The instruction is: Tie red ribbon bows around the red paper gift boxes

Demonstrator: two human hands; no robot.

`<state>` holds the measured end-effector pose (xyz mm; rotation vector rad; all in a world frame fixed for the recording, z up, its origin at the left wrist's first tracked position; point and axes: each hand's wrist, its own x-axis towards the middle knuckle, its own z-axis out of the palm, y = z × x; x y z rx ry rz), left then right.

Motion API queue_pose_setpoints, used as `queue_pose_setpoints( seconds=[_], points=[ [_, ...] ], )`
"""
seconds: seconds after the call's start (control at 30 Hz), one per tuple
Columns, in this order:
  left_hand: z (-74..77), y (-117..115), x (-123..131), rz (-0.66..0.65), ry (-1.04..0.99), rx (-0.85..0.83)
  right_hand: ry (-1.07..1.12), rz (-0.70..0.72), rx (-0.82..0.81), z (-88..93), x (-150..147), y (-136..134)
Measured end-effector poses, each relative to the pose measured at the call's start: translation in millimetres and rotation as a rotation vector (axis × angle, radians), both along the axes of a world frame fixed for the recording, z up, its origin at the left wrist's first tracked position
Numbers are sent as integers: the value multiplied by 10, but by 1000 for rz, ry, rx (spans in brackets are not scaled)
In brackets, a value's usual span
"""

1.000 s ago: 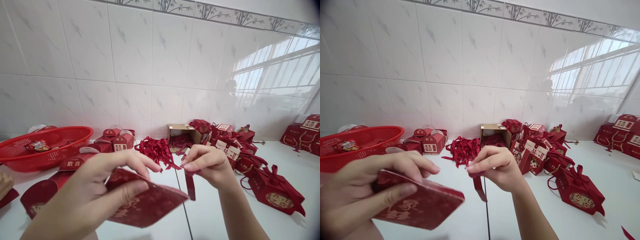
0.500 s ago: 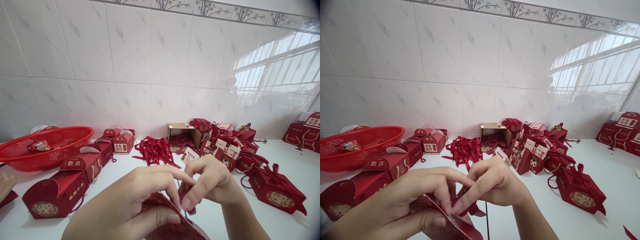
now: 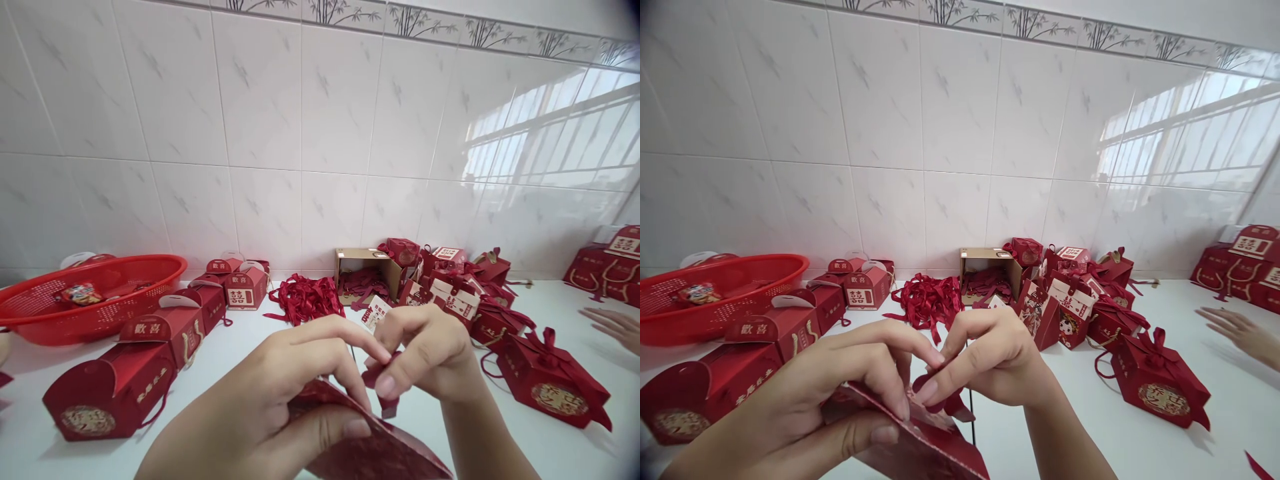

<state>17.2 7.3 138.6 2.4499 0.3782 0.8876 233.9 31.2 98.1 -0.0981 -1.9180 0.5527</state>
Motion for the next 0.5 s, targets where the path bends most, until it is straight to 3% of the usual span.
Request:
queue_pose_setpoints(
  seconds=[0.17, 0.33, 0.5],
  points=[
    [-16, 33, 21, 48, -8, 42, 59, -79, 23, 8, -2, 26],
    [11, 67, -4, 87, -20, 23, 18, -55, -60, 21, 72, 73],
    [67, 96, -111, 296, -108, 6, 98, -83, -91, 39, 312, 83]
  ],
)
